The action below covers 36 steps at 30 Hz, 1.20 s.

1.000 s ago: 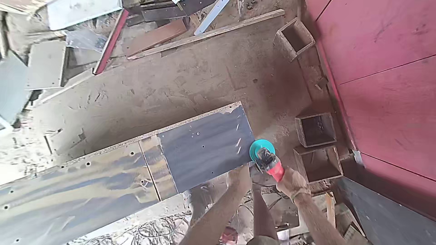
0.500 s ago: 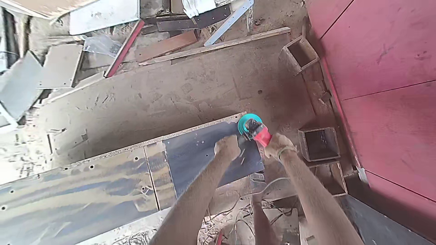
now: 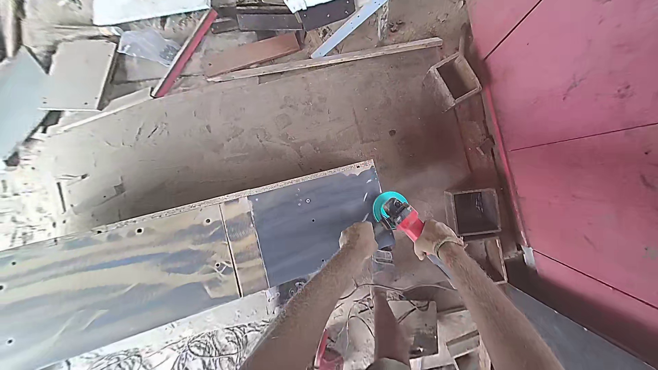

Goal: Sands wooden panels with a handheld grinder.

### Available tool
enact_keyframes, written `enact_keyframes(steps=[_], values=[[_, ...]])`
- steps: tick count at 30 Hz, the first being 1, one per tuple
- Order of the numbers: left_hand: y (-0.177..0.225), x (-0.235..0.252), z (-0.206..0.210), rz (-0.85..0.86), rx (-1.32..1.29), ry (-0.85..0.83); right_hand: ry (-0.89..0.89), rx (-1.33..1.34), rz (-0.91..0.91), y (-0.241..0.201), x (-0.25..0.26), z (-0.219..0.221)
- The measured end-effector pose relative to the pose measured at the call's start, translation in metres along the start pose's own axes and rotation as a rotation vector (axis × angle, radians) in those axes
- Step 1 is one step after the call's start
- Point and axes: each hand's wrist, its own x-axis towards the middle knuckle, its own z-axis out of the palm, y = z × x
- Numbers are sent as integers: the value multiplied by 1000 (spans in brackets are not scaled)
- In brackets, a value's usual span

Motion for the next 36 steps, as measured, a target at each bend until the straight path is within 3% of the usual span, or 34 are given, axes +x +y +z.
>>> enact_keyframes(steps=[11, 15, 18, 23, 27, 31, 36], values=[[-2, -9, 107, 83, 49, -59, -28, 123, 86, 52, -12, 118], [-11, -14, 129, 27, 19, -82, -35, 115, 56, 52, -11, 139], [-24, -10, 110, -8, -6, -29, -7, 95, 19, 30, -7, 122], [-22, 10, -5, 15, 18, 161, 123, 186, -52, -16, 5, 22], [-21, 21, -64, 19, 44, 155, 130, 102, -69, -43, 11, -40], [-22, 13, -58, 18, 22, 81, 54, 6, -67, -42, 4, -47], [-22, 4, -14, 46, 14, 52, 27, 36, -8, -21, -5, 0]])
